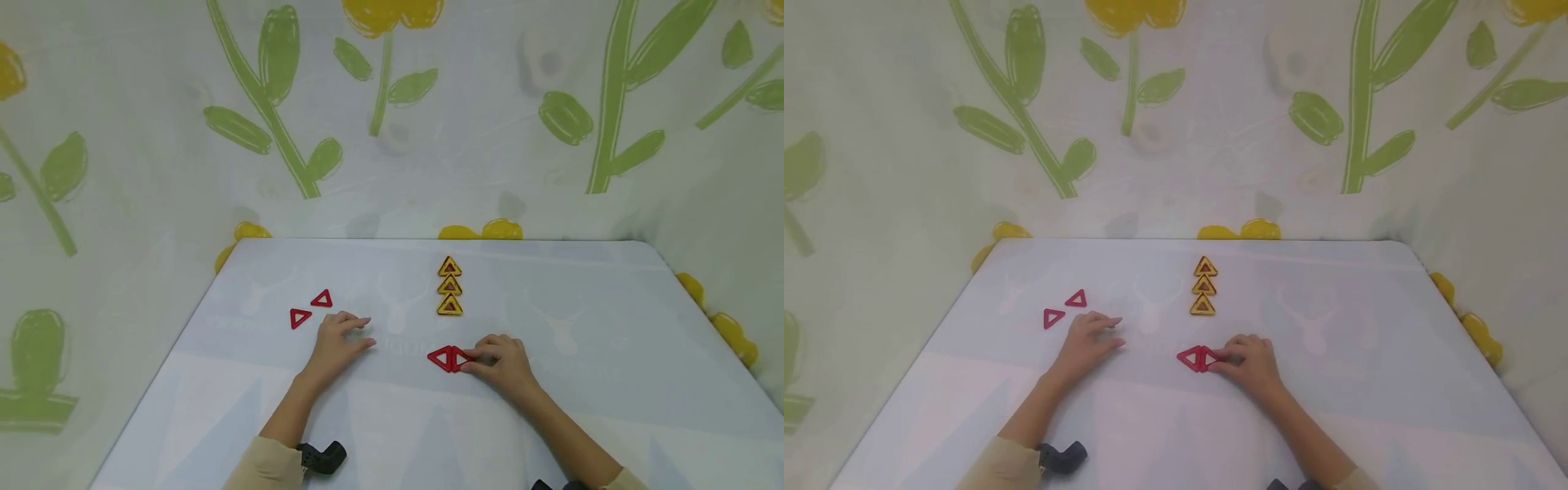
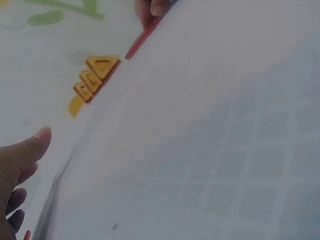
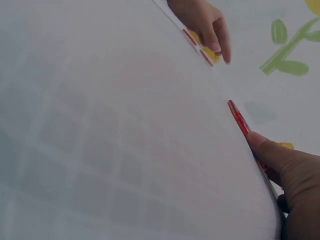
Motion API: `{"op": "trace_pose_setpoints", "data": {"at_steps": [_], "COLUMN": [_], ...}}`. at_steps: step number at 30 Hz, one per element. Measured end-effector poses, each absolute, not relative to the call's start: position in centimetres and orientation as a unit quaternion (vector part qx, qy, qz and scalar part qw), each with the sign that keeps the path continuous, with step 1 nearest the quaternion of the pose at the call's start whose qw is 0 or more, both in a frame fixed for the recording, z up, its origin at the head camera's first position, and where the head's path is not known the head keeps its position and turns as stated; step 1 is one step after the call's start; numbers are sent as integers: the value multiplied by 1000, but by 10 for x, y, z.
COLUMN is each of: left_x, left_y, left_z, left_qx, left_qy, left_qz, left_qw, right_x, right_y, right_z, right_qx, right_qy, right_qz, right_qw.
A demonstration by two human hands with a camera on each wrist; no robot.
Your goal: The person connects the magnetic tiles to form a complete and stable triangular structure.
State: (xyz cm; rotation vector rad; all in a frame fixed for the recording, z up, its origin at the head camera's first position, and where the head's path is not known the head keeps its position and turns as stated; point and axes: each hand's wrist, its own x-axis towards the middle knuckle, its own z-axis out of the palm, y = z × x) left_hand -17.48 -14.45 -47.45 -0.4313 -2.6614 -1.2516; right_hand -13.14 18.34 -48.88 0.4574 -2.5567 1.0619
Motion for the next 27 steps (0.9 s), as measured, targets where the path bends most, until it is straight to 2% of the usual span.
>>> {"op": "trace_pose_setpoints", "data": {"at_steps": [4,14,27], "left_x": [-174,-173,-175], "left_y": [-160,-200,-240], "left_z": [-471,-468,-463], "left_qx": [-139,-123,8], "left_qy": [-894,-894,-918], "left_qz": [-410,-410,-390], "left_qw": [116,135,74], "right_x": [-131,-131,-131], "right_y": [183,183,182], "right_z": [-488,-489,-487], "right_qx": [153,156,146], "right_qy": [-900,-900,-902], "right_qz": [377,374,379], "right_qw": [155,160,145]}}
